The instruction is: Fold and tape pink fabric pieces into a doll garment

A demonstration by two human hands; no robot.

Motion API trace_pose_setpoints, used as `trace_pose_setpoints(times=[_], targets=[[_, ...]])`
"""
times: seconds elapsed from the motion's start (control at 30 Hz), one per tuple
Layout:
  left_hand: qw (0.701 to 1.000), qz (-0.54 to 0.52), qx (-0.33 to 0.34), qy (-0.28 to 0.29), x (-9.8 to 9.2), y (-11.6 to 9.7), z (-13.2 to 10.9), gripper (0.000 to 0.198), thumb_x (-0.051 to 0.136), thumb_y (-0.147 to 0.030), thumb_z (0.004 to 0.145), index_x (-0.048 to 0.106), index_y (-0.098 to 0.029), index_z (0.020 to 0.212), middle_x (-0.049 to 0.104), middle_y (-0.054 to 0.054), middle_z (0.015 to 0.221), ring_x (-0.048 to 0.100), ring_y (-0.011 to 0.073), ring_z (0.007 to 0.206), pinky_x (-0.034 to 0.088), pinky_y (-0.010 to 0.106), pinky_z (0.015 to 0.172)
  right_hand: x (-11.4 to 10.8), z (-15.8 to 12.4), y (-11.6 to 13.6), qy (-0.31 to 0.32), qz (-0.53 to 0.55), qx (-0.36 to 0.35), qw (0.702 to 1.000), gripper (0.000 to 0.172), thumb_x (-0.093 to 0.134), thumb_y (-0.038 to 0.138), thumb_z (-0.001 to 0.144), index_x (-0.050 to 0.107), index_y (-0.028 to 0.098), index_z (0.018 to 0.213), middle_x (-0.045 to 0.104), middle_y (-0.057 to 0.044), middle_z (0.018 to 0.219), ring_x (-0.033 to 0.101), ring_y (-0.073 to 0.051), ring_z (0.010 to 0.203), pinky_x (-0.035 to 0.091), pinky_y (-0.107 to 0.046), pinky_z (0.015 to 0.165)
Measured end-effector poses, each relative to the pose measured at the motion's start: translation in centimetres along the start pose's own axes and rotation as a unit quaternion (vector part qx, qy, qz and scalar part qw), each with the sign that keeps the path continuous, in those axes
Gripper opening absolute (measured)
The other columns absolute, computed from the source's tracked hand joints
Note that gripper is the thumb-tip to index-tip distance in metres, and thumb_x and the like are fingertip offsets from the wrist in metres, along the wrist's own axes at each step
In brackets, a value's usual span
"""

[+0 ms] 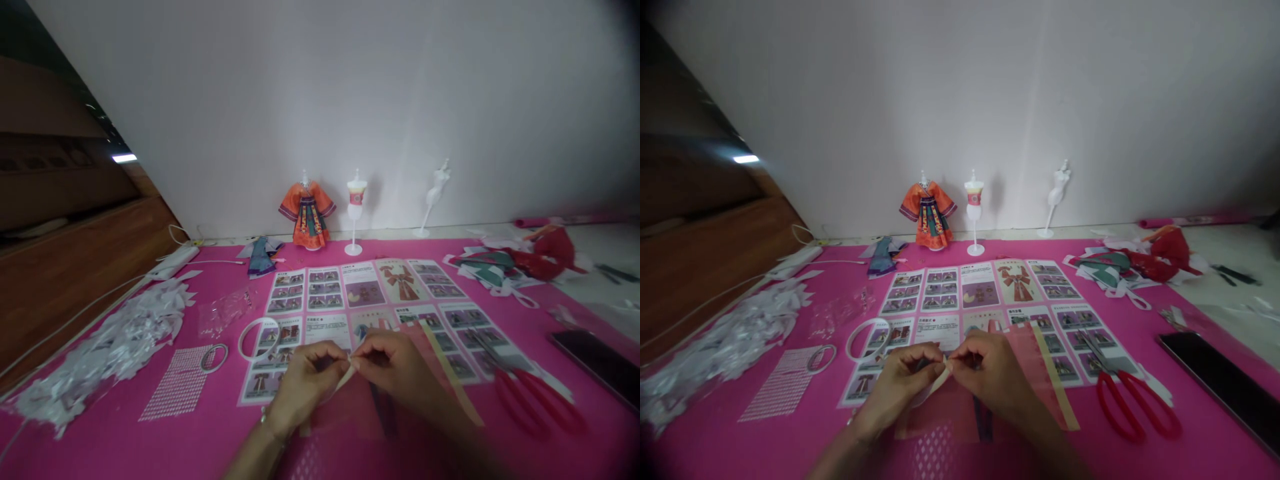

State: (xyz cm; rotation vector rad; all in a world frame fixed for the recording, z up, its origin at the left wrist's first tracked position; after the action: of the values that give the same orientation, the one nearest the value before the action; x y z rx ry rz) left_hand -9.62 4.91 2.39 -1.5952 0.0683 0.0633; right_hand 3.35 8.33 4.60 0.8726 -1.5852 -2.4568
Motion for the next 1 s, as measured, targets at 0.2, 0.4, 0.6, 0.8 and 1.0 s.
trace_pose_setpoints(times=[0.2, 0.4, 0.6, 0.8, 1.0], targets=[[0.999, 0.01, -0.04, -0.015, 0.0, 0.5, -0.1, 0.01, 0.06, -0.022, 0.069, 0.06, -0.015, 0.062, 0.045, -0.005, 0.053, 0.031, 0.0062, 0.046, 0.024, 0.019, 0.043, 0.0, -0.1, 0.2, -0.013, -0.012, -0.006, 1.0, 0.012, 0.062, 0.013, 0.073, 0.07, 0.019, 0.067, 0.058, 0.002, 0.06, 0.052, -0.01, 0.056, 0.038, -0.021, 0.052], [0.998, 0.05, -0.001, -0.037, -0.3, 0.1, 0.3, 0.011, 0.059, -0.023, 0.071, 0.063, -0.016, 0.063, 0.054, -0.004, 0.055, 0.043, 0.0089, 0.05, 0.035, 0.02, 0.05, -0.2, 0.0, 0.9, -0.037, -0.056, -0.038, 0.997, 0.014, 0.059, 0.012, 0.075, 0.071, 0.019, 0.07, 0.061, 0.0, 0.062, 0.054, -0.012, 0.058, 0.039, -0.023, 0.054], [0.994, 0.089, 0.026, -0.058, -0.9, 0.3, 0.3, 0.012, 0.06, -0.023, 0.074, 0.067, -0.017, 0.067, 0.064, -0.001, 0.063, 0.056, 0.0135, 0.062, 0.042, 0.022, 0.061, 0.1, -0.3, 1.6, -0.053, -0.156, -0.108, 0.98, 0.013, 0.059, 0.014, 0.076, 0.07, 0.021, 0.072, 0.064, 0.0, 0.065, 0.057, -0.015, 0.063, 0.04, -0.03, 0.066], [0.987, 0.139, 0.052, -0.053, -0.8, 0.1, 0.1, 0.011, 0.06, -0.021, 0.076, 0.068, -0.019, 0.068, 0.066, 0.0, 0.068, 0.058, 0.0148, 0.068, 0.043, 0.022, 0.065, 0.5, -0.4, 1.8, -0.055, -0.209, -0.128, 0.968, 0.014, 0.059, 0.013, 0.076, 0.069, 0.021, 0.07, 0.069, -0.002, 0.073, 0.061, -0.017, 0.07, 0.039, -0.034, 0.074], [0.98, 0.175, 0.071, -0.055, -0.7, -0.3, 0.2, 0.012, 0.06, -0.017, 0.074, 0.069, -0.019, 0.066, 0.064, 0.0, 0.067, 0.058, 0.0155, 0.067, 0.043, 0.022, 0.064, 0.7, -0.3, 1.7, -0.058, -0.233, -0.131, 0.962, 0.016, 0.058, 0.01, 0.073, 0.066, 0.021, 0.064, 0.066, -0.001, 0.067, 0.06, -0.017, 0.068, 0.038, -0.034, 0.073]])
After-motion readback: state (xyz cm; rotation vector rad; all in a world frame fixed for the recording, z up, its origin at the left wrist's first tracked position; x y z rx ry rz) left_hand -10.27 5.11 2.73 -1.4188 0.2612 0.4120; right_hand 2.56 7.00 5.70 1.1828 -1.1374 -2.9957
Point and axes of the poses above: each hand's wrist, its own z-axis towards the middle knuckle, its own x-axis out of the palm, y = z × x, the point moved 8 cm from there along z, towards the middle knuckle
